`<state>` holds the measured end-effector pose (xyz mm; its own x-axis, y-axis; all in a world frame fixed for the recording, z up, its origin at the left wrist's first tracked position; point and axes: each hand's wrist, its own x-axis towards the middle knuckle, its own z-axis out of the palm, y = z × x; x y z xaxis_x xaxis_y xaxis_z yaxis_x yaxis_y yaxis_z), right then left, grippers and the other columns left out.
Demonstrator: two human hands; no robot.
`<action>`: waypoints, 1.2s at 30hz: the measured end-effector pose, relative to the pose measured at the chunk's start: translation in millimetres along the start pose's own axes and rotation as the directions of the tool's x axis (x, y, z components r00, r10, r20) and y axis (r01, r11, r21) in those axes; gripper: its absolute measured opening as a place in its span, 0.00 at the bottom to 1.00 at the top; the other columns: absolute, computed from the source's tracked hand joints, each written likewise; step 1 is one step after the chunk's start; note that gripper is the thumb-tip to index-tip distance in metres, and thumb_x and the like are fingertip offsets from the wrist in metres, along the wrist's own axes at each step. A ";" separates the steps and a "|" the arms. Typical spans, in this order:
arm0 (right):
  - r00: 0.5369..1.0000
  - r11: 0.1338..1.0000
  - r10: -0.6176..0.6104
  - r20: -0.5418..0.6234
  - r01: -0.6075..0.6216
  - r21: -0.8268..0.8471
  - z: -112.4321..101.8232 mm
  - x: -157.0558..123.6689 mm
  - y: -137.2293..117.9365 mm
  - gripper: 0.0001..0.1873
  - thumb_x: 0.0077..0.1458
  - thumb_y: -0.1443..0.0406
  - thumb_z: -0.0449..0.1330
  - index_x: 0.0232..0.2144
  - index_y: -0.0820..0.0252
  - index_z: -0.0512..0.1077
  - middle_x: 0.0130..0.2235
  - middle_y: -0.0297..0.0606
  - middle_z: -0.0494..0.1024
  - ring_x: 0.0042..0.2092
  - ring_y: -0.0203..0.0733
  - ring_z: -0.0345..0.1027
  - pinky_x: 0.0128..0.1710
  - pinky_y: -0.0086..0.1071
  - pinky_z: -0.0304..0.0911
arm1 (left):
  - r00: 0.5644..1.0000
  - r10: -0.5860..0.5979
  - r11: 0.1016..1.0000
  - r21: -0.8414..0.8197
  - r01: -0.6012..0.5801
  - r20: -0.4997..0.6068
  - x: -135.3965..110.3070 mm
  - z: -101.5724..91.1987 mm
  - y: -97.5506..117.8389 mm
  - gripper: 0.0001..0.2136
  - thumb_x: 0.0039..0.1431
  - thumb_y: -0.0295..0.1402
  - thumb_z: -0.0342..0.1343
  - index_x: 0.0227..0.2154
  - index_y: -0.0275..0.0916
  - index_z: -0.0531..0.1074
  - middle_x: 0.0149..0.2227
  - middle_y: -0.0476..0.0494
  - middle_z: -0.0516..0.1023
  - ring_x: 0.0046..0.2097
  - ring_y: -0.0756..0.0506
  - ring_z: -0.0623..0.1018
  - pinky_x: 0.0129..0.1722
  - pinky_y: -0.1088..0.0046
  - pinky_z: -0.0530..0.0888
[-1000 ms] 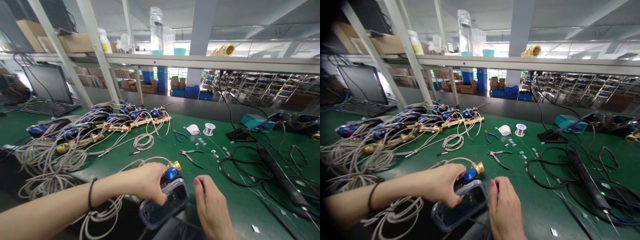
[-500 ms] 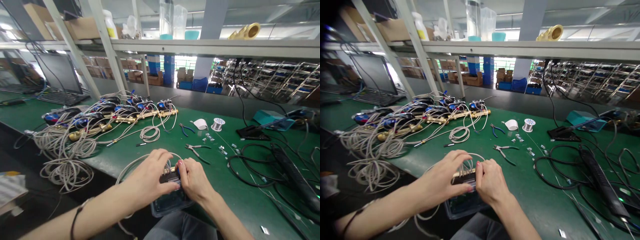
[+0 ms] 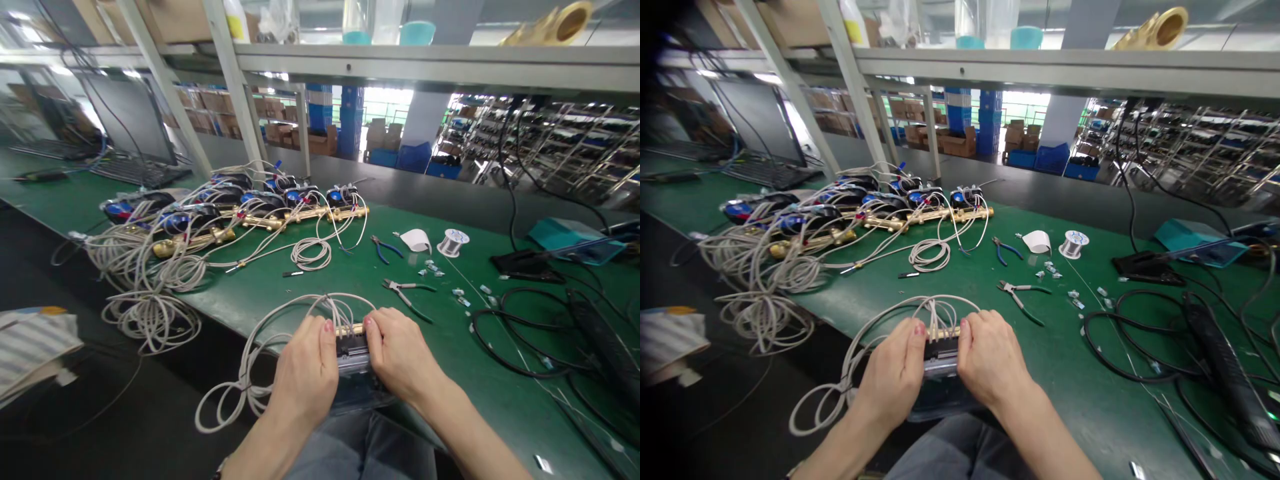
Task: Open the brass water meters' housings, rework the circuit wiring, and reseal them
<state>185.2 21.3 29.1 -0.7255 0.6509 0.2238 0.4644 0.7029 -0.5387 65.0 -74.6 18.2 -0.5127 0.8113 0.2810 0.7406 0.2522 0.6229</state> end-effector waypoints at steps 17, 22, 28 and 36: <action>0.997 0.993 -0.051 0.061 0.044 0.107 2.9 11.7 -3.4 0.21 0.64 0.63 0.41 0.23 0.60 0.65 0.27 0.38 0.68 0.31 0.37 0.60 0.33 0.31 0.52 | 0.998 0.053 0.997 -0.062 -0.050 0.036 4.1 -2.8 -5.4 0.17 0.66 0.32 0.34 0.24 0.41 0.63 0.27 0.45 0.69 0.30 0.46 0.70 0.30 0.70 0.65; 1.000 0.994 -0.006 -0.002 0.006 0.110 7.6 14.6 -5.9 0.21 0.64 0.63 0.41 0.24 0.61 0.66 0.28 0.39 0.69 0.31 0.38 0.60 0.34 0.32 0.53 | 0.996 0.084 0.995 -0.064 -0.082 0.040 12.7 -2.5 -11.5 0.17 0.65 0.32 0.34 0.23 0.41 0.63 0.27 0.45 0.69 0.31 0.46 0.70 0.31 0.71 0.65; 0.987 0.934 0.125 -0.097 -0.084 0.346 0.4 -13.1 6.1 0.20 0.67 0.60 0.40 0.36 0.59 0.70 0.36 0.37 0.73 0.39 0.35 0.66 0.39 0.28 0.59 | 0.992 0.122 0.992 -0.019 -0.123 -0.029 16.9 -5.2 -15.0 0.13 0.65 0.34 0.38 0.30 0.39 0.66 0.30 0.45 0.70 0.34 0.45 0.71 0.35 0.69 0.65; 0.959 0.829 0.267 -0.095 -0.179 0.530 0.8 -38.1 30.3 0.20 0.66 0.58 0.42 0.43 0.58 0.71 0.39 0.38 0.74 0.41 0.37 0.67 0.44 0.29 0.62 | 0.992 0.118 0.993 -0.010 -0.117 0.043 17.9 -0.8 -10.1 0.17 0.66 0.34 0.34 0.23 0.41 0.61 0.25 0.47 0.65 0.29 0.46 0.68 0.30 0.70 0.63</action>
<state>226.5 17.6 3.6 -0.5234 0.8392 0.1474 0.2453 0.3141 -0.9172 48.0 -63.1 17.5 -0.4027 0.8574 0.3205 0.7911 0.1498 0.5931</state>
